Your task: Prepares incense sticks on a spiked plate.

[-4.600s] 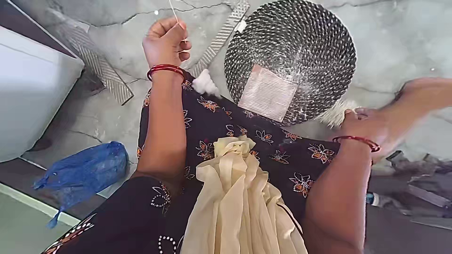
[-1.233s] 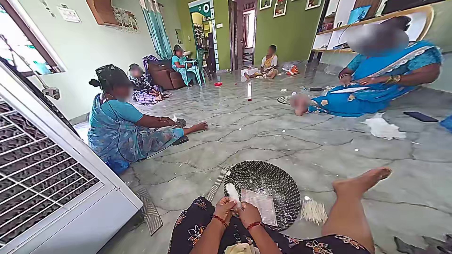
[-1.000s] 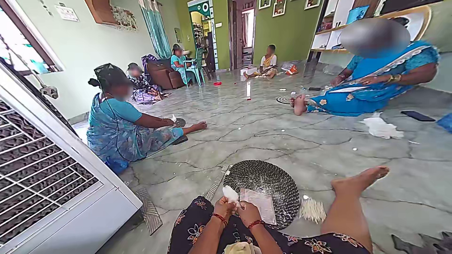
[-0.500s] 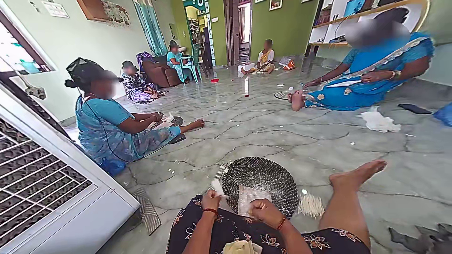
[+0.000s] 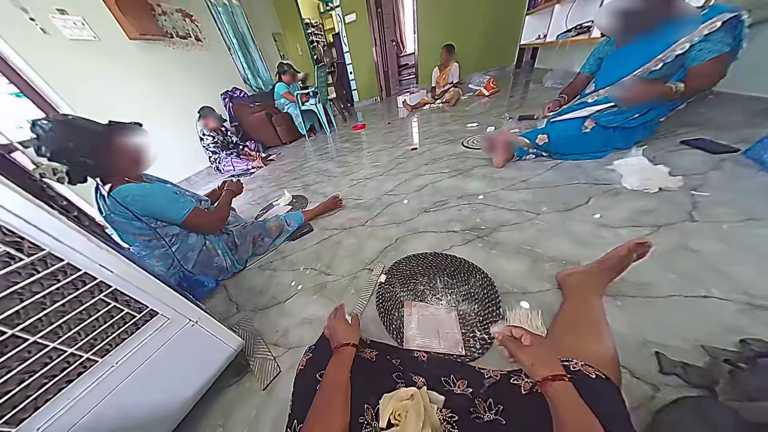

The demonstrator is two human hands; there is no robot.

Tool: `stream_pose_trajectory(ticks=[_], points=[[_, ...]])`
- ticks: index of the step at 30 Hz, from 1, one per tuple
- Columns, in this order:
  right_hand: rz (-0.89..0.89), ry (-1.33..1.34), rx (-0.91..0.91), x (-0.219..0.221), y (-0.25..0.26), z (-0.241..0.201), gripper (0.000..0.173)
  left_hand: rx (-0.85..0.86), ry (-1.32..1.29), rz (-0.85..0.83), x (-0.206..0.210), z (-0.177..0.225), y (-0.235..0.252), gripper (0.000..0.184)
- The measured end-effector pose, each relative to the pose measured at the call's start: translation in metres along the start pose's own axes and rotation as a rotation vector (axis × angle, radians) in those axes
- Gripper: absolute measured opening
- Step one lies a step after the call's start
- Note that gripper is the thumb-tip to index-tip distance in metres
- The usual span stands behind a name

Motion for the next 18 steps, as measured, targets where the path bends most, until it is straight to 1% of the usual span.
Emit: stream_pose_trajectory(ticks=[2, 4, 5, 6, 8, 9, 10, 11, 12, 13, 14, 16, 18], points=[[-0.025, -0.03, -0.007, 0.002, 0.0, -0.003, 0.022, 0.017, -0.164, -0.001, 0.002, 0.0, -0.001, 0.035], [-0.049, -0.063, -0.018, 0.004, 0.0, -0.004, 0.022, 0.006, -0.387, 0.035, 0.003, -0.006, 0.0, 0.028], [-0.053, -0.076, -0.026, 0.004, -0.001, -0.004, 0.022, 0.006, -0.489, 0.058, 0.002, -0.005, 0.0, 0.028], [-0.055, -0.083, -0.034, 0.003, -0.001, -0.005, 0.022, 0.01, -0.573, 0.084, -0.001, -0.002, 0.0, 0.031], [-0.049, -0.076, -0.038, 0.0, -0.003, -0.008, 0.022, -0.004, -0.669, 0.126, -0.008, 0.008, 0.0, 0.05], [-0.04, -0.071, -0.037, -0.002, -0.004, -0.008, 0.022, -0.023, -0.686, 0.127, -0.009, 0.015, 0.001, 0.059], [-0.03, -0.062, -0.034, -0.003, -0.004, -0.007, 0.021, -0.036, -0.696, 0.105, -0.009, 0.023, 0.002, 0.064], [-0.02, -0.054, -0.03, -0.002, -0.004, -0.006, 0.02, -0.035, -0.701, 0.052, -0.005, 0.031, 0.002, 0.061], [-0.018, -0.043, -0.025, -0.001, -0.004, -0.006, 0.02, -0.037, -0.718, -0.032, 0.001, 0.041, 0.002, 0.051], [-0.021, -0.029, -0.025, 0.003, -0.005, -0.007, 0.02, -0.067, -0.752, -0.141, 0.01, 0.049, 0.0, 0.04], [-0.029, -0.011, -0.032, 0.009, -0.007, -0.008, 0.021, -0.106, -0.789, -0.253, 0.021, 0.058, -0.004, 0.032], [-0.066, -0.004, -0.059, 0.024, -0.009, -0.018, 0.024, -0.155, -0.86, -0.428, 0.048, 0.072, -0.015, 0.023], [-0.132, -0.062, -0.046, 0.046, -0.012, -0.022, 0.026, -0.19, -0.919, -0.56, 0.082, 0.074, -0.037, 0.018]])
Point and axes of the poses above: each hand's wrist, its own y-axis towards the middle knuckle, its own x-axis out of the palm, z = x × y, the point moved 7 cm from there along y, towards the middle knuckle, and after that the axes turned 1 degree about z, right-handed, at the moved point
